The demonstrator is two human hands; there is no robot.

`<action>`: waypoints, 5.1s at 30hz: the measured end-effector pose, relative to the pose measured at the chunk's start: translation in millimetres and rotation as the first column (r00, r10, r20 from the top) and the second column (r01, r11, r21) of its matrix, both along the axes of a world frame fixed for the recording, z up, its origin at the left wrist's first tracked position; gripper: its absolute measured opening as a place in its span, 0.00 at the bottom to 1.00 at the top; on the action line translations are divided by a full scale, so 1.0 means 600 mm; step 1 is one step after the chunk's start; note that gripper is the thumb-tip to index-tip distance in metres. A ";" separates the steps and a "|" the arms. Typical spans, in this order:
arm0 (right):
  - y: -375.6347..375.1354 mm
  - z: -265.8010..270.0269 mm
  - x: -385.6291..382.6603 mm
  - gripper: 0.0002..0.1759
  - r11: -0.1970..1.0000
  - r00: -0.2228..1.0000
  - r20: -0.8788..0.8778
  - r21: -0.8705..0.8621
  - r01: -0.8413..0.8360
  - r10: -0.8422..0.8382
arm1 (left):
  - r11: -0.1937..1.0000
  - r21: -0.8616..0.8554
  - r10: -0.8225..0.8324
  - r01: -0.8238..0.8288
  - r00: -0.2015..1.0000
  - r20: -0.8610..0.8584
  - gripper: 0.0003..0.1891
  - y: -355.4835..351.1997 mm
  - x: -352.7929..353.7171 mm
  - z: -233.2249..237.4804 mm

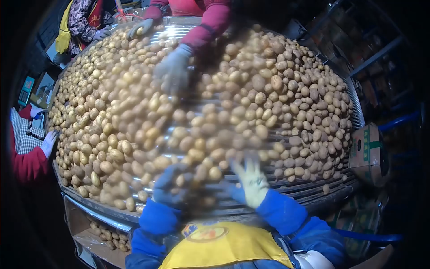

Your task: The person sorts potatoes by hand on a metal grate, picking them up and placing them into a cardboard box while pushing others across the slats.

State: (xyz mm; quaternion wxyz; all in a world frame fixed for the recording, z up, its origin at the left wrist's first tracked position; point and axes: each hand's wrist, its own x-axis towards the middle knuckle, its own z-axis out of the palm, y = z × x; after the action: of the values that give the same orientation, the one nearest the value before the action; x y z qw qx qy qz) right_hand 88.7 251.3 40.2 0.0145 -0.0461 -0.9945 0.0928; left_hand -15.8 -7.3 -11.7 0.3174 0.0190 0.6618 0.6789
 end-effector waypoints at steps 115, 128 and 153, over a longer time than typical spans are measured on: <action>0.176 0.023 0.001 0.26 0.615 0.780 0.215 -0.508 0.603 -0.588 | 0.691 0.518 0.013 -0.505 0.725 0.689 0.29 0.021 -0.001 0.025; 0.135 0.010 0.043 0.22 0.651 0.922 0.151 -0.667 0.361 -0.357 | 0.641 0.584 -0.065 -0.498 0.723 0.688 0.30 0.005 0.021 0.051; 0.028 -0.011 0.042 0.20 0.758 0.992 0.109 -0.642 0.113 -0.055 | 0.666 0.592 -0.125 -0.453 0.716 0.687 0.31 -0.013 0.023 0.041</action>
State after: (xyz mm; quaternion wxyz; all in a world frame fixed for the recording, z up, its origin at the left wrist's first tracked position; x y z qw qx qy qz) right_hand 113.7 268.2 33.4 -0.0399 -0.0966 -0.8981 0.4271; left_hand -2.1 -15.4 13.2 0.4326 -0.1703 0.1709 0.8687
